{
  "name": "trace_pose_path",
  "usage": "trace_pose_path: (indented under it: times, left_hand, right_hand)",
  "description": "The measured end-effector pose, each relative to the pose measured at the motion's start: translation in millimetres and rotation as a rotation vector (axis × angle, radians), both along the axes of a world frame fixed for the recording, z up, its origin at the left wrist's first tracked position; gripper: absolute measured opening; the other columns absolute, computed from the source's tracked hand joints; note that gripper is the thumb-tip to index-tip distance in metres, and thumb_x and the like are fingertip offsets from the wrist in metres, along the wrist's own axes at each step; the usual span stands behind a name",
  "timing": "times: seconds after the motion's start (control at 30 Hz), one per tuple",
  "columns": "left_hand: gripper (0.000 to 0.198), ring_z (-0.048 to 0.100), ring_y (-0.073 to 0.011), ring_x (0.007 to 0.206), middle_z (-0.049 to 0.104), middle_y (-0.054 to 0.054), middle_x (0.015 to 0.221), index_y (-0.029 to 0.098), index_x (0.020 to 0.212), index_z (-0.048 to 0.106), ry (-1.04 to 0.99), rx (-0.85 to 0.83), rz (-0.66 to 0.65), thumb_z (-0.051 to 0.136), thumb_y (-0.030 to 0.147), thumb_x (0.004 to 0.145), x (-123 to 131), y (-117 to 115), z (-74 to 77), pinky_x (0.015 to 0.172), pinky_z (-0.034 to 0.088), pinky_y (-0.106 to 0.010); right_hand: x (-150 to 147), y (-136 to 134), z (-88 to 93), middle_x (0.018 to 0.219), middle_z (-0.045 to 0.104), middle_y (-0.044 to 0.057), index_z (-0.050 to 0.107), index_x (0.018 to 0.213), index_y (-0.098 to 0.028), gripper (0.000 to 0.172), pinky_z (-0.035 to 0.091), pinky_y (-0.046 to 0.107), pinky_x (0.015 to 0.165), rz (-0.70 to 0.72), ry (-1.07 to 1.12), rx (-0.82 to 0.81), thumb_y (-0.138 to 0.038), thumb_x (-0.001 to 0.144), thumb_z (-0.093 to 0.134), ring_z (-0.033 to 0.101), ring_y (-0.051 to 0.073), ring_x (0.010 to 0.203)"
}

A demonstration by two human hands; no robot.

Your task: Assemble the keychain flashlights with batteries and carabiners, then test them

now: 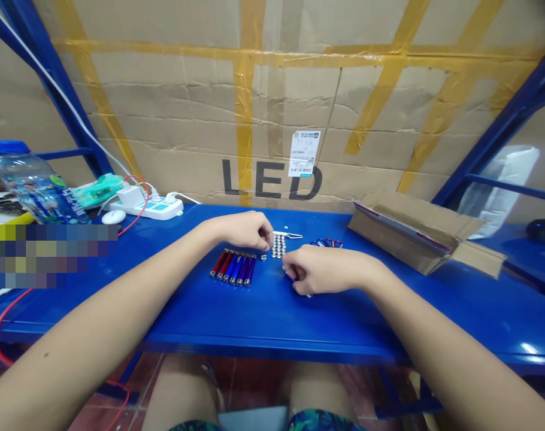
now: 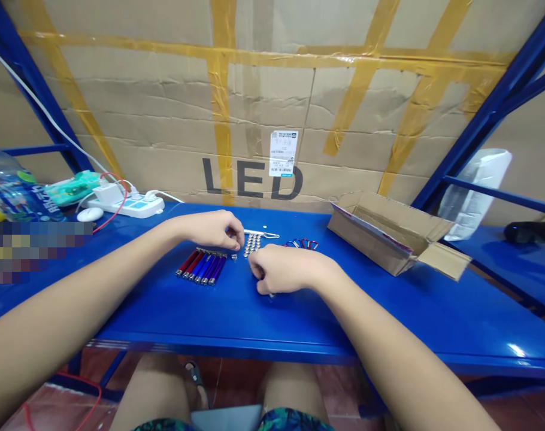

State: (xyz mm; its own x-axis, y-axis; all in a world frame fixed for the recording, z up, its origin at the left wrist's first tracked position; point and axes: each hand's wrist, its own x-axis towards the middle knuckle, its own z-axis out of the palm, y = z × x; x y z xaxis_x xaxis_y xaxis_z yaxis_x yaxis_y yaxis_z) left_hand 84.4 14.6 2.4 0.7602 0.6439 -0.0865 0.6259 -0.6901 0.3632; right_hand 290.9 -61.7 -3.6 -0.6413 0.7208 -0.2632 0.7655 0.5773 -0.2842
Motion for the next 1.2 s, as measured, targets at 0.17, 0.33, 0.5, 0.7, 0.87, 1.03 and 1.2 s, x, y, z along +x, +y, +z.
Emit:
trace_pose_path:
  times: [0.17, 0.33, 0.5, 0.7, 0.87, 1.03, 1.2]
  left_hand:
    - [0.019, 0.066, -0.015, 0.08, 0.075, -0.004, 0.09, 0.018, 0.09, 0.076, -0.088, 0.178, -0.103, 0.06, 0.015, 0.081, 13, -11, -7.6, 0.073, 0.046, -0.025]
    - [0.021, 0.066, -0.0175, 0.084, 0.074, -0.004, 0.091, 0.019, 0.092, 0.076, -0.029, 0.247, -0.191, 0.058, 0.011, 0.083, 25, -20, -17.0, 0.075, 0.047, -0.028]
    - [0.024, 0.066, -0.0189, 0.089, 0.074, -0.005, 0.093, 0.019, 0.094, 0.075, 0.014, 0.275, -0.226, 0.056, 0.01, 0.084, 26, -22, -19.2, 0.079, 0.046, -0.029]
    - [0.026, 0.065, -0.0173, 0.087, 0.074, -0.004, 0.096, 0.019, 0.096, 0.074, 0.021, 0.234, -0.229, 0.054, 0.008, 0.084, 26, -22, -20.3, 0.077, 0.045, -0.027]
    - [0.021, 0.063, -0.0155, 0.08, 0.073, -0.004, 0.092, 0.018, 0.092, 0.072, 0.023, 0.183, -0.184, 0.054, 0.01, 0.084, 26, -27, -12.3, 0.072, 0.044, -0.026]
    - [0.013, 0.061, -0.015, 0.07, 0.072, -0.003, 0.083, 0.018, 0.087, 0.072, 0.114, 0.169, -0.049, 0.061, 0.018, 0.081, 22, -27, -9.8, 0.063, 0.042, -0.025]
    - [0.012, 0.06, -0.0144, 0.065, 0.07, -0.004, 0.075, 0.017, 0.081, 0.073, 0.083, 0.191, -0.064, 0.061, 0.017, 0.08, 22, -25, -16.3, 0.061, 0.041, -0.025]
  right_hand:
    - [9, 0, 2.6, 0.076, 0.065, 0.001, 0.052, 0.081, -0.022, 0.02, 0.034, 0.027, 0.049, -0.091, -0.088, -0.015, -0.026, 0.066, 0.064, 0.055, 0.016, 0.062]
    - [8, -6, 4.5, 0.074, 0.063, 0.002, 0.051, 0.084, -0.022, 0.026, 0.032, 0.029, 0.047, -0.102, -0.159, -0.009, -0.028, 0.062, 0.065, 0.054, 0.018, 0.059]
    - [15, -6, 9.8, 0.073, 0.063, 0.002, 0.053, 0.079, -0.021, 0.022, 0.031, 0.029, 0.046, -0.079, -0.165, -0.066, -0.026, 0.061, 0.064, 0.053, 0.017, 0.057]
    - [37, 12, 15.3, 0.073, 0.06, -0.001, 0.057, 0.087, -0.021, 0.023, 0.038, 0.026, 0.053, -0.085, 0.082, -0.146, -0.021, 0.064, 0.061, 0.054, 0.015, 0.063]
    - [51, 31, 7.7, 0.071, 0.06, -0.002, 0.054, 0.083, -0.019, 0.018, 0.039, 0.025, 0.055, -0.164, 0.369, -0.029, -0.023, 0.067, 0.063, 0.053, 0.014, 0.063]
    - [47, 34, 2.8, 0.062, 0.056, -0.003, 0.06, 0.077, -0.017, 0.01, 0.038, 0.024, 0.054, -0.182, 0.437, 0.001, -0.02, 0.068, 0.059, 0.05, 0.011, 0.056]
    - [40, 28, 4.4, 0.061, 0.057, -0.003, 0.061, 0.073, -0.016, 0.008, 0.038, 0.023, 0.053, -0.164, 0.479, -0.038, -0.018, 0.068, 0.056, 0.049, 0.01, 0.054]
